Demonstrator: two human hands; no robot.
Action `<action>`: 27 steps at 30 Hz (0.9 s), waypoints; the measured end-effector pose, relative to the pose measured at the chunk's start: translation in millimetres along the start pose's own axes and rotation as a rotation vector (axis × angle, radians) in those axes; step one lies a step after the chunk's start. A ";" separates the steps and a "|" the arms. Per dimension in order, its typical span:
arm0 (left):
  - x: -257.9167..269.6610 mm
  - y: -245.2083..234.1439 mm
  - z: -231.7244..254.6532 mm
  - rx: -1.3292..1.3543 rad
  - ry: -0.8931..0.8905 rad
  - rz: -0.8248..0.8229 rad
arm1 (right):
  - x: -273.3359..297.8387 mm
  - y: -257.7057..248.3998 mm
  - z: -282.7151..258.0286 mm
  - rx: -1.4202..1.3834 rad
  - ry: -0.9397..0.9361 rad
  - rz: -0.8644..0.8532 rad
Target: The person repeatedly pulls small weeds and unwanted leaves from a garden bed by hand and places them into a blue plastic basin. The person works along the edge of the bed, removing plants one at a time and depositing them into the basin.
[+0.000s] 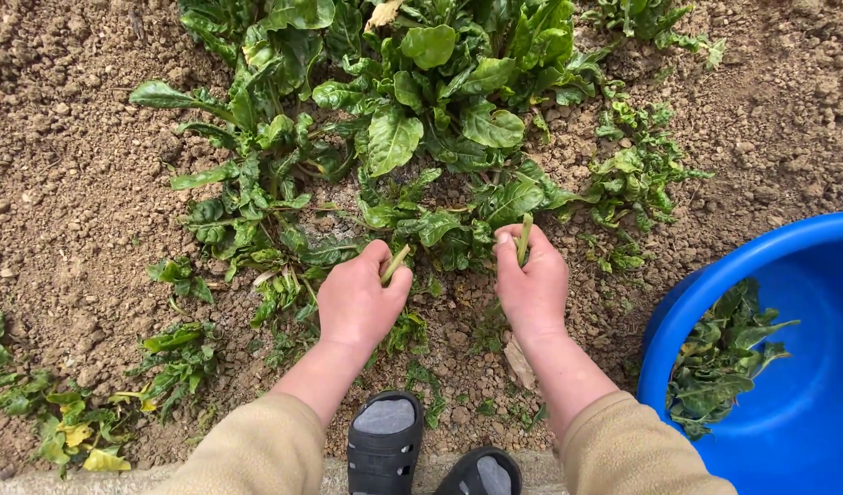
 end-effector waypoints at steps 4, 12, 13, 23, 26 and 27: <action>-6.7 -27.7 6.5 0.142 -0.004 0.062 | -56.7 6.7 -18.5 0.030 -0.137 0.017; -20.9 -72.2 50.3 0.105 0.213 0.269 | -69.9 60.2 13.9 0.581 -0.032 -0.380; -24.7 -70.4 58.1 0.106 0.216 0.270 | -61.4 55.6 12.2 0.580 -0.034 -0.377; -57.4 61.8 100.0 -0.287 0.468 -0.108 | -22.1 26.6 78.2 0.187 0.178 -0.211; -75.6 113.1 92.6 -0.425 0.506 -0.164 | -27.5 15.6 93.4 -0.091 0.208 -0.080; -83.5 130.4 87.1 -0.454 0.496 -0.188 | -29.0 9.8 91.7 -0.162 0.195 -0.022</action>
Point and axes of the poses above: each hand's wrist, its own x-axis away from the middle knuckle, its own y-axis out of the palm, z = x × y, the point moved 9 cm from there along -x, towards the middle knuckle, and after that the axes turned 6 degrees about -x, right-handed, at the moved point
